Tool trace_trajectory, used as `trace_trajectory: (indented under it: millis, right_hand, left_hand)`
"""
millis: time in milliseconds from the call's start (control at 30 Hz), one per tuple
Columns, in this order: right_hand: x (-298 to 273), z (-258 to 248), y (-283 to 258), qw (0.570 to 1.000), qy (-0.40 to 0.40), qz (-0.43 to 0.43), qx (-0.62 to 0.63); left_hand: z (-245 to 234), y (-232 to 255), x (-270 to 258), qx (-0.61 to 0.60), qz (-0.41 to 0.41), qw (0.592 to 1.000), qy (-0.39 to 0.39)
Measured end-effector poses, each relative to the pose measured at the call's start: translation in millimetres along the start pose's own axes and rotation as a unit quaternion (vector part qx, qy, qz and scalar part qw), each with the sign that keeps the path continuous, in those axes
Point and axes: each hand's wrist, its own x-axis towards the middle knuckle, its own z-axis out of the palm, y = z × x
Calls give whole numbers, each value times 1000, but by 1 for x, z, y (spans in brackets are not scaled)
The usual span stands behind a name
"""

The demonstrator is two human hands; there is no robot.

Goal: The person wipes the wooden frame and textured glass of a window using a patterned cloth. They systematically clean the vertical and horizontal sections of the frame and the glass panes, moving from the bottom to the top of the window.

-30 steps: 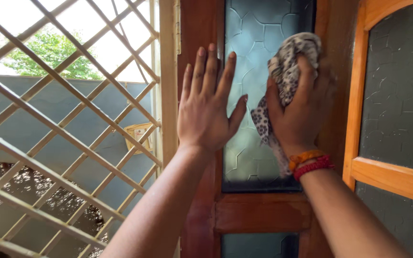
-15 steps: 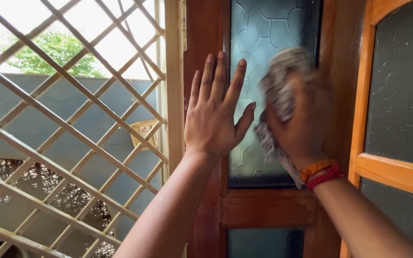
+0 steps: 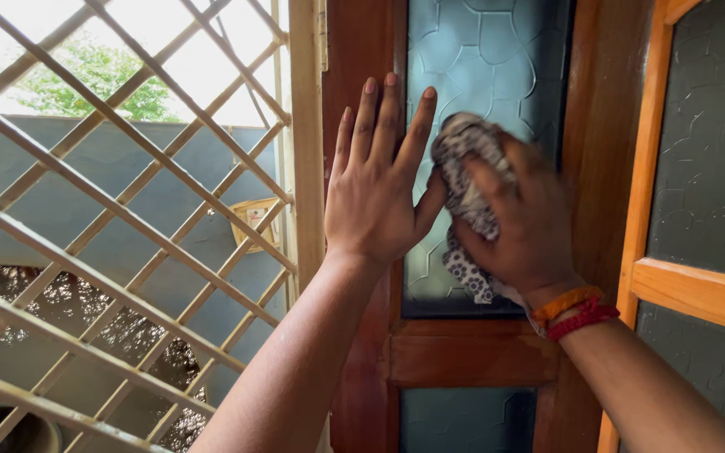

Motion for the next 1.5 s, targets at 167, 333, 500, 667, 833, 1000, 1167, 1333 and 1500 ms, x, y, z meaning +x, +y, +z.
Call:
trace_trajectory:
  millis: [167, 333, 500, 667, 833, 1000, 1167, 1333, 1500]
  right_hand:
    - [-13, 7, -8, 978, 125, 163, -31]
    - [-24, -1, -11, 999, 18, -4, -41]
    - [-41, 14, -13, 968, 122, 218, -21]
    - [-48, 9, -27, 999, 3, -4, -40]
    - [-42, 13, -26, 964, 157, 214, 22]
    - [-40, -1, -34, 997, 40, 51, -46]
    - [-43, 10, -30, 962, 141, 227, -50]
    - [-49, 2, -29, 995, 34, 86, -32]
    - [-35, 13, -29, 975, 132, 169, -66]
  left_hand:
    - [-1, 0, 0, 13, -1, 1000, -8]
    - [-1, -1, -1, 22, 3, 1000, -19]
    - [2, -2, -2, 37, 9, 999, -11]
    - [3, -3, -3, 35, 15, 999, -17]
    - [0, -1, -3, 38, 13, 999, -24]
    - [0, -1, 0, 52, 11, 998, -37]
    - [0, -3, 0, 51, 12, 997, -51]
    - [-5, 1, 3, 11, 10, 997, -71]
    - [-7, 6, -10, 32, -33, 990, -130]
